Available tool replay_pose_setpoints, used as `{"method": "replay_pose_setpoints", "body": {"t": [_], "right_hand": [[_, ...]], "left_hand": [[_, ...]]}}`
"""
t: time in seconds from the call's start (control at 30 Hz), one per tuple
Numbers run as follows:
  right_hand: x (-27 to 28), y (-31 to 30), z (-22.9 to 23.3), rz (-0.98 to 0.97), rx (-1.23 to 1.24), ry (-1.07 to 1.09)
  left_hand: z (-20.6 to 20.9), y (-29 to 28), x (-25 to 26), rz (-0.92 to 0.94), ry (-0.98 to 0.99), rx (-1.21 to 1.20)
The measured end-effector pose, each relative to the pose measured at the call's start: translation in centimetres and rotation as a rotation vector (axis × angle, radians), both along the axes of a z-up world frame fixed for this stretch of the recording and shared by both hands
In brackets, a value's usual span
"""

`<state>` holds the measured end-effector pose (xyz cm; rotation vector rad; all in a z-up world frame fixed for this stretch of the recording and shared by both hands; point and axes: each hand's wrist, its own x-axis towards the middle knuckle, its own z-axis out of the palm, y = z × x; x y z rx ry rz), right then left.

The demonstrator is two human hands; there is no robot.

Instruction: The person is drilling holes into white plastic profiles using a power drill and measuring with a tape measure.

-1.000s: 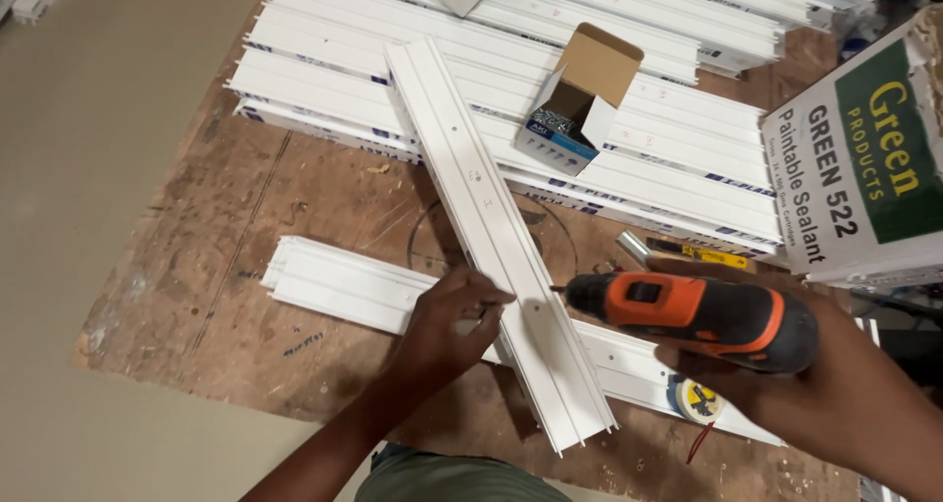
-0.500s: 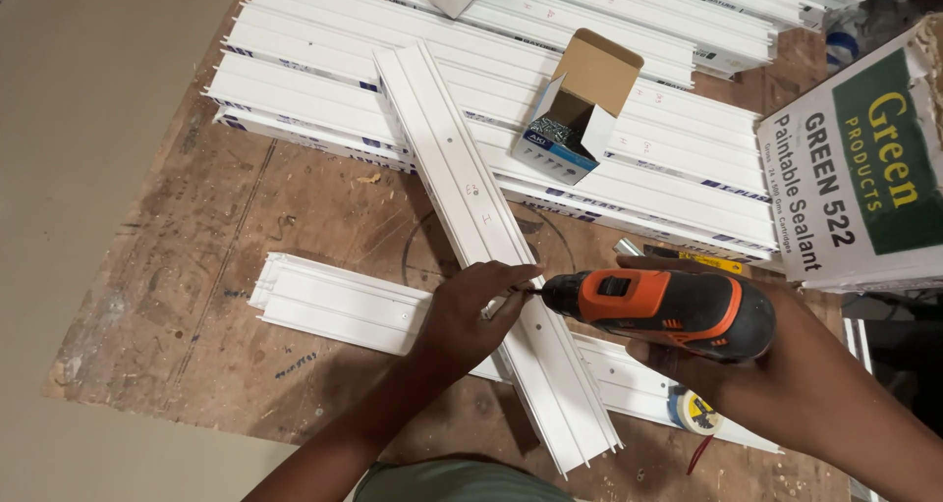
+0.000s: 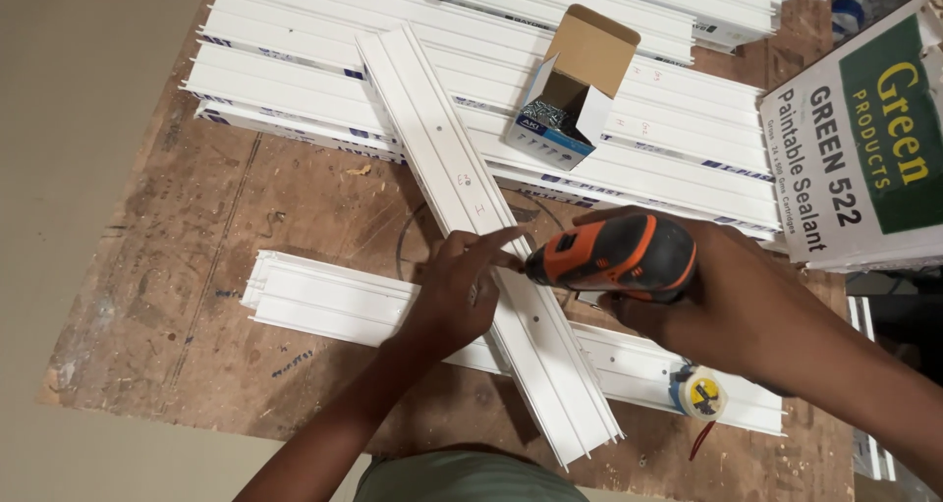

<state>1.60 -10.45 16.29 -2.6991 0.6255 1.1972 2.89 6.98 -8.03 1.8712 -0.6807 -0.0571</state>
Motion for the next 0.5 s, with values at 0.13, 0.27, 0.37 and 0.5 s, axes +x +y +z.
{"method": "replay_pose_setpoints", "body": {"t": [0.13, 0.27, 0.37, 0.5], "right_hand": [[0.5, -0.7, -1.3, -0.036, 0.120, -0.169], [1.5, 0.9, -0.5, -0.020, -0.007, -0.074], [1.5, 0.2, -1.4, 0.018, 0.053, -0.108], [2.0, 1.1, -0.7, 0.012, -0.013, -0.072]], "left_hand": [[0.2, 0.3, 0.4, -0.006, 0.072, 0.041], [-0.3, 0.1, 0.6, -0.002, 0.071, 0.027], [-0.5, 0.1, 0.7, 0.008, 0.074, 0.015], [-0.3, 0.1, 0.8, 0.015, 0.060, -0.011]]}}
